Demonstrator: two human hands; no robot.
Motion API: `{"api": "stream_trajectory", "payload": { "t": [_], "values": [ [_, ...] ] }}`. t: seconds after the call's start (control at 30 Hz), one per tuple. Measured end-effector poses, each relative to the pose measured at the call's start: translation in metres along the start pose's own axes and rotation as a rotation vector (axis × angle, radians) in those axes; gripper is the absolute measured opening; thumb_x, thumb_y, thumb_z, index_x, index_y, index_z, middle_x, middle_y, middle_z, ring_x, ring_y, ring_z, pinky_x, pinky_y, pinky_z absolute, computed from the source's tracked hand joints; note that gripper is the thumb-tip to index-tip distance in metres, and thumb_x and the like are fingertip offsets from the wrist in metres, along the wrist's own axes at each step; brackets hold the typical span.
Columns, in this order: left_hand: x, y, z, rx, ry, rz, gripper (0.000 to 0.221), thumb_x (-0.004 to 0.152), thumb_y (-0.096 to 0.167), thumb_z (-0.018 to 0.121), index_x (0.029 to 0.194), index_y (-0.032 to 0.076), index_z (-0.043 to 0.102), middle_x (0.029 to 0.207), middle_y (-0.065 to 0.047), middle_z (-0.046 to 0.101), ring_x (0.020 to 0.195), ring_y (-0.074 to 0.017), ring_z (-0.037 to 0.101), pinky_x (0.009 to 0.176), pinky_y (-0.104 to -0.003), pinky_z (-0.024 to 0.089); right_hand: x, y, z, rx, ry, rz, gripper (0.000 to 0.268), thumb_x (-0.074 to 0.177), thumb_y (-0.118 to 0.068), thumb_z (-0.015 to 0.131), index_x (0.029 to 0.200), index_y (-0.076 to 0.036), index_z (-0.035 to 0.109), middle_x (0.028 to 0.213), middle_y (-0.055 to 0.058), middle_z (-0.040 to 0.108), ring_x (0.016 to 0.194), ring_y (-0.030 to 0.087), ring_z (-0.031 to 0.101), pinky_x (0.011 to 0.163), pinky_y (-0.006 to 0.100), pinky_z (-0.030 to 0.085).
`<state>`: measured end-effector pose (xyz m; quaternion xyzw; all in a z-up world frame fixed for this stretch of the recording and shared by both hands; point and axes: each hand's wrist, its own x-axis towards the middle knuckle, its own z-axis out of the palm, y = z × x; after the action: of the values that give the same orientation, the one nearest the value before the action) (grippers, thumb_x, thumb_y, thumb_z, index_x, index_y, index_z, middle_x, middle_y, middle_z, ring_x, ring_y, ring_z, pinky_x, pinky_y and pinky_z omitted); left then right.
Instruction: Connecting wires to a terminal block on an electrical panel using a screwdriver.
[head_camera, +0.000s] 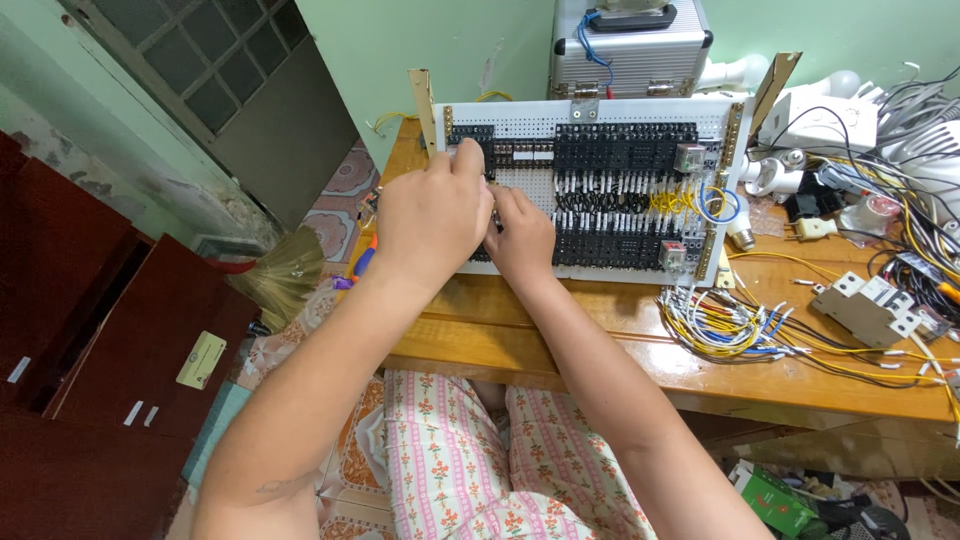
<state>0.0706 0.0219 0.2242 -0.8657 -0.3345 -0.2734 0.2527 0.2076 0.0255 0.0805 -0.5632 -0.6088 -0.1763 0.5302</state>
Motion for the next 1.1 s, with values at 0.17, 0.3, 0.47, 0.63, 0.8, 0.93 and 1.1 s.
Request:
{"api": "stream_trajectory", "payload": {
  "t": [0.17, 0.3, 0.47, 0.63, 0.8, 0.93, 1.1],
  "values": [
    [0.001, 0.013, -0.001, 0.03, -0.03, -0.056, 0.018, 0.092, 0.023, 0.062, 0.103, 0.009, 0.059, 0.07, -0.007, 0.062, 0.044, -0.0214, 0.066, 0.045, -0.036, 0.055, -0.003, 0.004, 0.006, -0.009, -0.001, 0.011, 0.022, 0.091, -0.011, 0.071, 0.112, -0.017, 0.067, 0.079, -0.002, 0.056, 0.064, 0.023, 0.065, 0.06, 0.035, 0.056],
    [0.004, 0.02, -0.004, 0.012, -0.115, -0.152, 0.024, 0.095, 0.024, 0.059, 0.11, 0.006, 0.058, 0.071, -0.012, 0.065, 0.048, -0.0259, 0.069, 0.046, -0.04, 0.057, -0.005, 0.007, 0.007, 0.005, -0.012, 0.007, 0.019, 0.093, -0.013, 0.067, 0.112, -0.017, 0.067, 0.079, -0.001, 0.055, 0.063, 0.024, 0.063, 0.059, 0.036, 0.055],
    [0.007, 0.017, -0.009, -0.037, -0.192, -0.26, 0.031, 0.101, 0.028, 0.053, 0.115, 0.001, 0.058, 0.067, -0.014, 0.067, 0.05, -0.0291, 0.07, 0.048, -0.045, 0.058, -0.005, 0.01, 0.012, -0.007, -0.007, 0.003, 0.019, 0.094, -0.014, 0.067, 0.112, -0.017, 0.066, 0.081, -0.002, 0.055, 0.066, 0.024, 0.065, 0.061, 0.035, 0.055],
    [0.009, 0.008, -0.018, -0.056, -0.236, -0.298, 0.039, 0.105, 0.037, 0.048, 0.116, 0.0, 0.056, 0.062, -0.014, 0.068, 0.048, -0.0277, 0.07, 0.046, -0.046, 0.056, -0.002, 0.004, 0.004, -0.015, -0.02, -0.003, 0.022, 0.091, -0.013, 0.07, 0.113, -0.017, 0.067, 0.084, -0.001, 0.06, 0.07, 0.023, 0.069, 0.063, 0.034, 0.056],
    [0.008, 0.013, -0.021, -0.19, -0.153, -0.23, 0.038, 0.092, 0.017, 0.061, 0.125, 0.006, 0.046, 0.092, -0.022, 0.062, 0.065, -0.0442, 0.072, 0.054, -0.056, 0.059, 0.001, -0.002, -0.001, 0.011, 0.017, -0.016, 0.018, 0.095, -0.011, 0.068, 0.112, -0.015, 0.067, 0.087, -0.001, 0.057, 0.065, 0.023, 0.066, 0.061, 0.033, 0.054],
    [0.006, 0.01, -0.017, -0.168, -0.2, -0.257, 0.028, 0.103, 0.031, 0.05, 0.12, 0.008, 0.046, 0.075, -0.014, 0.066, 0.058, -0.0373, 0.072, 0.051, -0.05, 0.058, 0.0, -0.002, -0.002, -0.004, 0.019, -0.026, 0.024, 0.089, -0.006, 0.069, 0.111, -0.015, 0.066, 0.093, -0.001, 0.056, 0.068, 0.025, 0.067, 0.061, 0.036, 0.055],
    [0.009, 0.019, -0.029, -0.273, -0.126, -0.244, 0.053, 0.094, 0.027, 0.061, 0.138, 0.011, 0.037, 0.09, -0.023, 0.064, 0.063, -0.0472, 0.071, 0.053, -0.059, 0.057, -0.001, 0.001, 0.0, 0.007, 0.021, -0.039, 0.017, 0.086, -0.004, 0.073, 0.098, -0.01, 0.063, 0.097, 0.003, 0.055, 0.068, 0.028, 0.066, 0.059, 0.039, 0.054]
  ]
}}
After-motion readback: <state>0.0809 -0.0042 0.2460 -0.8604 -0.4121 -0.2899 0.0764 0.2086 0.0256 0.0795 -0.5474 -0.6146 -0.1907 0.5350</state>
